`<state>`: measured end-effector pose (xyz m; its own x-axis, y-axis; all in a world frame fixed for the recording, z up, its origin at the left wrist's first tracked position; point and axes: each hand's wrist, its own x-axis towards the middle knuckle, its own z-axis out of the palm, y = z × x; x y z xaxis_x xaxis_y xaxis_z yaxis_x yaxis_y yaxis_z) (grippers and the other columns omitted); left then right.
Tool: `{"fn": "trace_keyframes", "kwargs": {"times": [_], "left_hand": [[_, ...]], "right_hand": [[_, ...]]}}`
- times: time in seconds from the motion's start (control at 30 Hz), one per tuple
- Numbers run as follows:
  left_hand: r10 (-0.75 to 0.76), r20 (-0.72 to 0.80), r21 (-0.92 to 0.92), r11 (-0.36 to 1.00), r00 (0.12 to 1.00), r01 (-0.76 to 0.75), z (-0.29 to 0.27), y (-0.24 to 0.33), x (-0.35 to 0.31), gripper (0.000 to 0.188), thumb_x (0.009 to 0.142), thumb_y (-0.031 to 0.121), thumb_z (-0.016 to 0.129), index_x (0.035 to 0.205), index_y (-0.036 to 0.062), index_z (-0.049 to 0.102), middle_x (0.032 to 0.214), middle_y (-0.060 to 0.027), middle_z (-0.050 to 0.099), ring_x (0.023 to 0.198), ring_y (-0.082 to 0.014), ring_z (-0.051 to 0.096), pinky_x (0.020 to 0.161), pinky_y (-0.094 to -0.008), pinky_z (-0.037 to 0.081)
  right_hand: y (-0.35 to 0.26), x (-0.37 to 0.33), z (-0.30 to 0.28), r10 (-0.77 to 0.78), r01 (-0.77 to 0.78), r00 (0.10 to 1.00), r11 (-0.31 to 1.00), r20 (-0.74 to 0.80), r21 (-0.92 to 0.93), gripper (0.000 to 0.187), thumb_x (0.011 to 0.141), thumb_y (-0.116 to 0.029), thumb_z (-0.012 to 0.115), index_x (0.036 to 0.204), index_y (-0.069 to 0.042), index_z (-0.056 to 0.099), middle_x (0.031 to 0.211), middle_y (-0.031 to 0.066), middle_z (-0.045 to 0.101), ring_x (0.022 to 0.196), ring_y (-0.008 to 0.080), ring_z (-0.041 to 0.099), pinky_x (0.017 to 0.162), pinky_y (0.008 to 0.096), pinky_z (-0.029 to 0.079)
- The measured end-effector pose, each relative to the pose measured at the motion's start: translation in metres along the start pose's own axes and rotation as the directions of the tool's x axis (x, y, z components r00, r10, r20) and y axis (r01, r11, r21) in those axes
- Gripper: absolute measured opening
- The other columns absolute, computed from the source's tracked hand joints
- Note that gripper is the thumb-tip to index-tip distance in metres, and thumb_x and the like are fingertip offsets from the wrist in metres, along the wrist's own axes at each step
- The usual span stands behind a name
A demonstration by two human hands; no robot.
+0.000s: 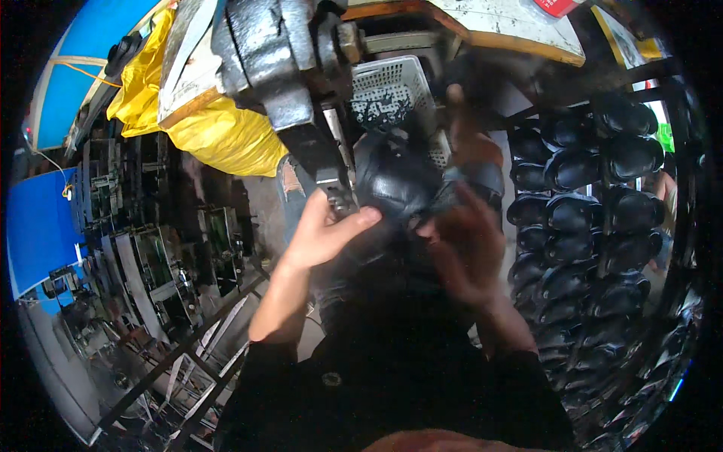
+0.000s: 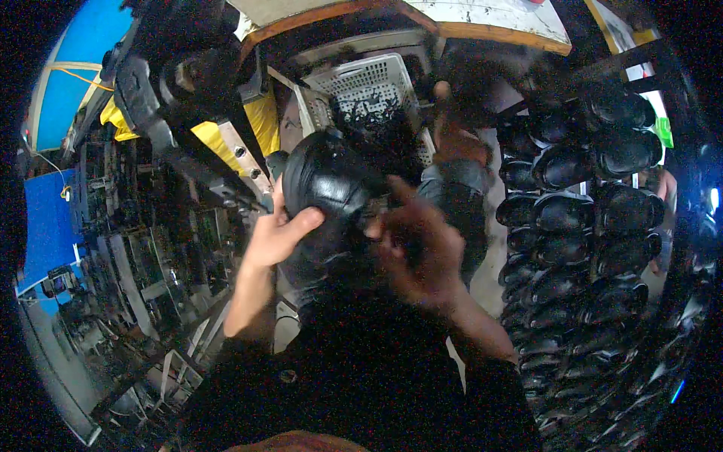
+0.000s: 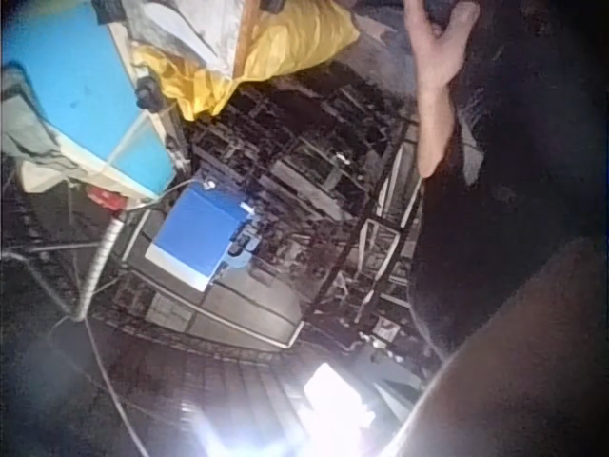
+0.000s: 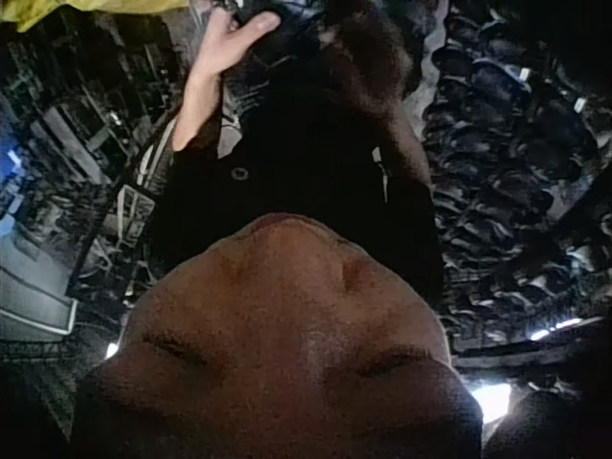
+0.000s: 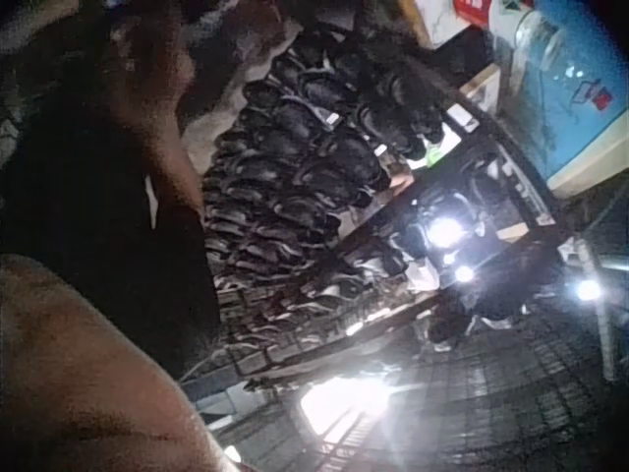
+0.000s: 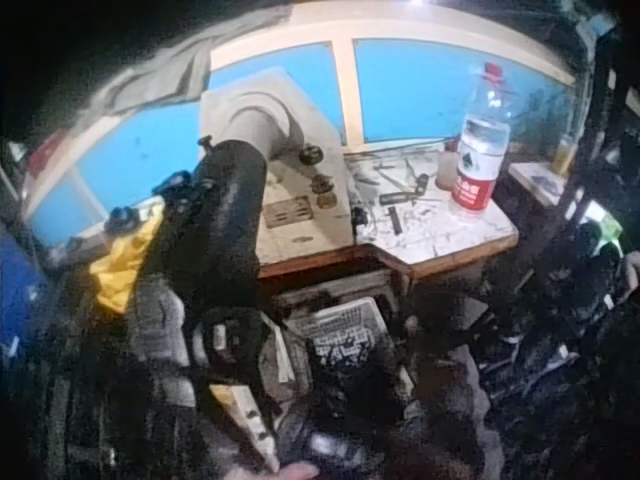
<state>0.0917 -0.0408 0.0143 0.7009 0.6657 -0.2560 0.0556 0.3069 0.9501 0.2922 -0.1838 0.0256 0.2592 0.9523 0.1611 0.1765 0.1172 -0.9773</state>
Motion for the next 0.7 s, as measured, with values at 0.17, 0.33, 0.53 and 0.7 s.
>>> {"fn": "trace_keyframes", "kwargs": {"times": [0.17, 0.33, 0.53, 0.7], "left_hand": [[-0.011, 0.339, 0.2, 0.978, 0.941, -0.06, -0.024, 0.049, 0.003, 0.046, 0.088, 0.012, 0.075, 0.128, 0.0002, 0.056, 0.115, -0.0021, 0.064, 0.106, -0.0103, 0.055, 0.091, -0.0284, 0.046], [0.023, 0.59, 0.311, 0.916, 0.807, -0.254, -0.038, 0.089, 0.028, 0.066, 0.078, 0.023, 0.084, 0.133, 0.0018, 0.054, 0.125, -0.006, 0.064, 0.115, -0.0153, 0.054, 0.1, -0.032, 0.043], [-0.123, 0.634, 0.277, 0.958, 0.763, -0.076, -0.036, 0.106, 0.048, 0.069, 0.064, 0.014, 0.091, 0.124, 0.0026, 0.059, 0.116, -0.0053, 0.066, 0.109, -0.0167, 0.058, 0.094, -0.0322, 0.046], [-0.181, 0.689, 0.305, 0.951, 0.702, -0.055, -0.043, 0.099, 0.061, 0.073, 0.058, 0.008, 0.091, 0.124, 0.0018, 0.059, 0.109, -0.0043, 0.068, 0.102, -0.0165, 0.06, 0.09, -0.0308, 0.048]], "right_hand": [[0.003, 0.03, -0.017, 0.118, -0.134, 0.991, 0.935, 0.069, 0.328, 0.09, 0.075, -0.009, 0.074, 0.153, -0.003, 0.03, 0.148, 0.0128, 0.042, 0.128, 0.0202, 0.049, 0.094, 0.0335, 0.046], [0.009, 0.034, 0.003, 0.077, -0.175, 0.975, 0.846, 0.21, 0.504, 0.091, 0.076, -0.011, 0.073, 0.153, 0.002, 0.026, 0.161, 0.0156, 0.025, 0.145, 0.0258, 0.033, 0.112, 0.0401, 0.033], [0.008, 0.025, 0.013, 0.212, -0.238, 0.971, 0.818, 0.109, 0.524, 0.092, 0.079, -0.019, 0.079, 0.152, 0.003, 0.027, 0.155, 0.0167, 0.036, 0.136, 0.0265, 0.045, 0.111, 0.0386, 0.037], [0.007, 0.025, 0.022, -0.012, 0.006, 1.0, 0.959, 0.019, 0.284, 0.094, 0.072, -0.009, 0.084, 0.15, -0.002, 0.033, 0.146, 0.016, 0.048, 0.13, 0.0275, 0.052, 0.106, 0.0391, 0.043]]}}
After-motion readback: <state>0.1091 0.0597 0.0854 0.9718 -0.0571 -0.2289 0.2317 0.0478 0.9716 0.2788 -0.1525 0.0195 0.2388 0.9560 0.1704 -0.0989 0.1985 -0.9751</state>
